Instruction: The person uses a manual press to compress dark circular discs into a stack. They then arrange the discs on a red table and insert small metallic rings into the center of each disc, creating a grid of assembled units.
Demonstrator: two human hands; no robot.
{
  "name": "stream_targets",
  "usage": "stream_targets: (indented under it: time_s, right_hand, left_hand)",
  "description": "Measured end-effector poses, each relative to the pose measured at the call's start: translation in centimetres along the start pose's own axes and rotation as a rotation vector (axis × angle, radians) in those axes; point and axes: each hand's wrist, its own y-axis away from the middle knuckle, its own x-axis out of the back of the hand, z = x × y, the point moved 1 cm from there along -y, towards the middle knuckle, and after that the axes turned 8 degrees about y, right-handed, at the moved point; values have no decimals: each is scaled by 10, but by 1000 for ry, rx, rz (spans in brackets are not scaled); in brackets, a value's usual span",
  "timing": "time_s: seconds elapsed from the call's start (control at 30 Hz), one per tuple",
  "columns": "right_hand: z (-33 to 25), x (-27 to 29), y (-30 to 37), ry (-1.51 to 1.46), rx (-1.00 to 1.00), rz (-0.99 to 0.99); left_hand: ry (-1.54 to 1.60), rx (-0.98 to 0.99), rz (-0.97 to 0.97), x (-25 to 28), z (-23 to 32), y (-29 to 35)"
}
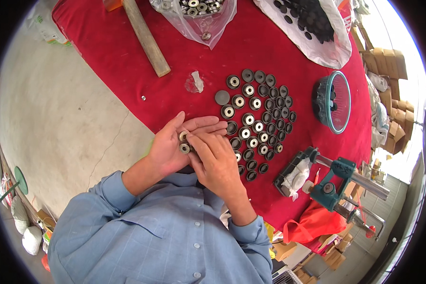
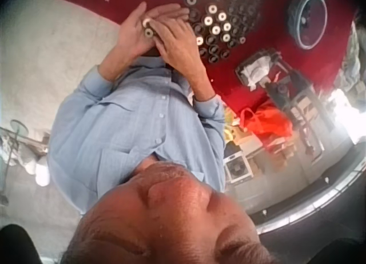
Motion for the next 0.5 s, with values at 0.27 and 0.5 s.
stream_targets:
  time_s: [0.27,0.5]
  right_hand:
    - [52,34,-34,11,-151,350]
    - [122,25,-86,209,-230,391]
  left_hand:
    - [19,49,116,-1,3,3]
    - [-70,91,83,-5,4,2]
